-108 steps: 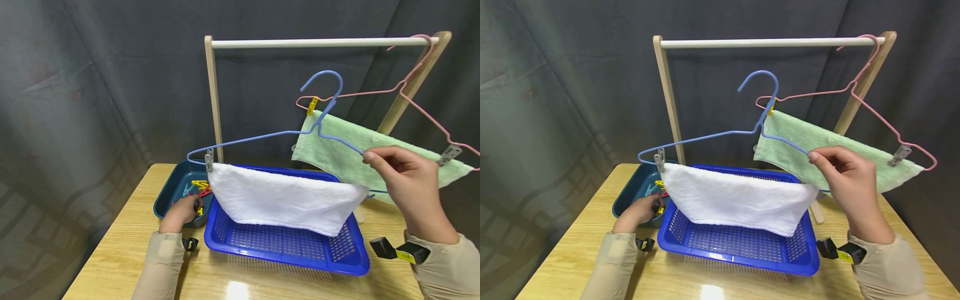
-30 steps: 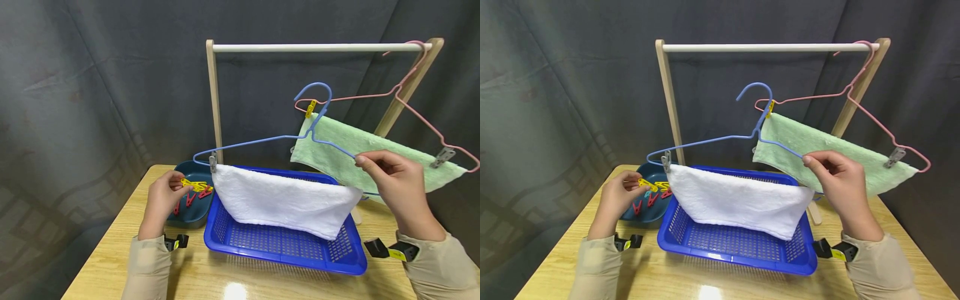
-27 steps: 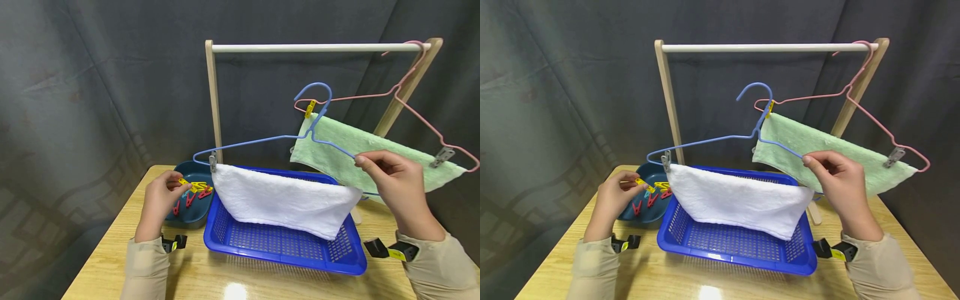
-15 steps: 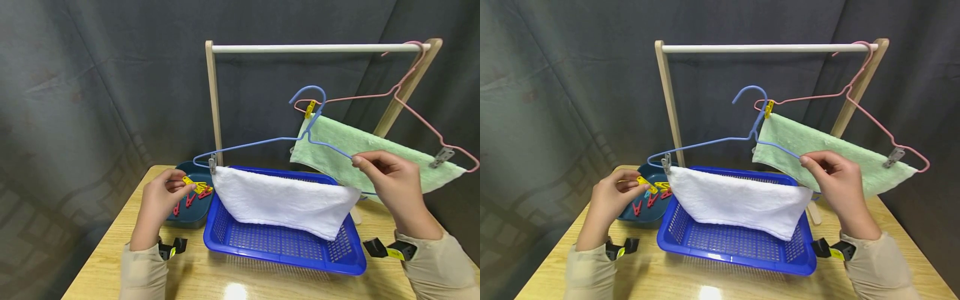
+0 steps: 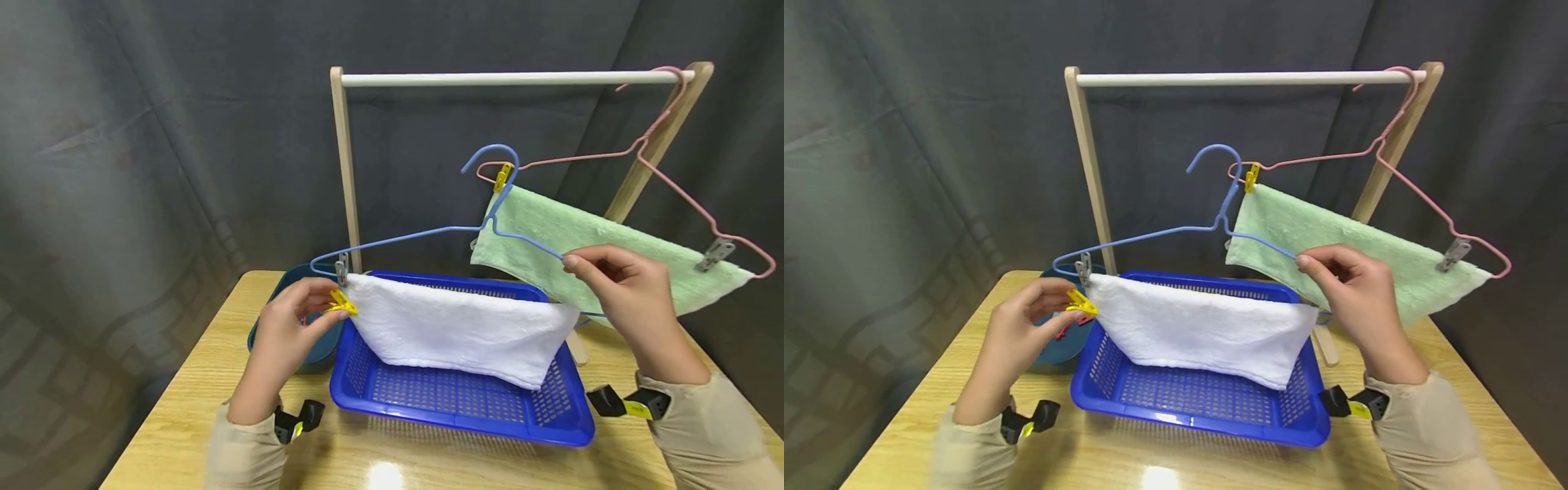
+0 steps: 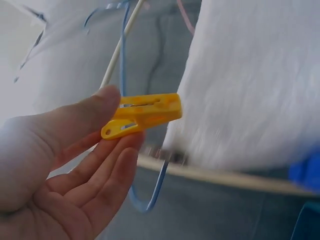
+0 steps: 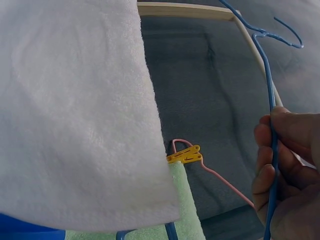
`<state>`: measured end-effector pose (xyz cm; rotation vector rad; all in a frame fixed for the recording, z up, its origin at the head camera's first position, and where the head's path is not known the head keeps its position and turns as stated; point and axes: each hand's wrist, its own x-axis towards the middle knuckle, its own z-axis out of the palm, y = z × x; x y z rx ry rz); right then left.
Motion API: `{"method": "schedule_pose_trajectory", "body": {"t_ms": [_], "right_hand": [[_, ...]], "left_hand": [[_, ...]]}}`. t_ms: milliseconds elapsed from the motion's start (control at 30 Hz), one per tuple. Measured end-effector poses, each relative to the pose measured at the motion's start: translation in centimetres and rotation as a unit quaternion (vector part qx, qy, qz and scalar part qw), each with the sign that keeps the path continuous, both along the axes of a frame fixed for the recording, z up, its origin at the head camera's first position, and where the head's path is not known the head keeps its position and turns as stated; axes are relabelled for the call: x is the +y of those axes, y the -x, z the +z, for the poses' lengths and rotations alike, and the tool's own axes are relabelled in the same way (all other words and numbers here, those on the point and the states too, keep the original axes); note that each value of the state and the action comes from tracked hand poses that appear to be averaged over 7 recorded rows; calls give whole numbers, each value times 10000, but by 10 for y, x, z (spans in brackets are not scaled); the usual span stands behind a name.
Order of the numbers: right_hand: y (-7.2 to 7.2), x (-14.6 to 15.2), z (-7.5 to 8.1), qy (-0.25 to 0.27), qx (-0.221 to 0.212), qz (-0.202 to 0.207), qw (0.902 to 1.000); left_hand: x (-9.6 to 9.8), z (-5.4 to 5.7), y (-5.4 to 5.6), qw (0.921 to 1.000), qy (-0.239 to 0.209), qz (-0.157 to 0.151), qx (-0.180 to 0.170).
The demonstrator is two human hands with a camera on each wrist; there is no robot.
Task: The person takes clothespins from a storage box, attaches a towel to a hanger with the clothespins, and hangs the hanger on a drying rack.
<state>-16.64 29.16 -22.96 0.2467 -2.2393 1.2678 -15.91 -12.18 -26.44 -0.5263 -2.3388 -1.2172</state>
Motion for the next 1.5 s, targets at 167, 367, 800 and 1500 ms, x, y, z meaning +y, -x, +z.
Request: {"method": "schedule_pose_trajectory", "body": {"t_ms": [167,367,800,1500], "right_hand": [[1,-2,-1,-55,-100,125,9999],[-2,-1,1,-350,-71,129,9993],[-4,-2,2,-479,-63,319,9983],[0,-13,5,-331,40,398,9987]], "left_hand": [[18,-8,-2,9993,181,-322,95],[35,-5,-5,9953,549,-700,-372],[74,30,-2,9737,1466,-1665,-512],[131,48,48,9591,891,-2289,-1407]]}}
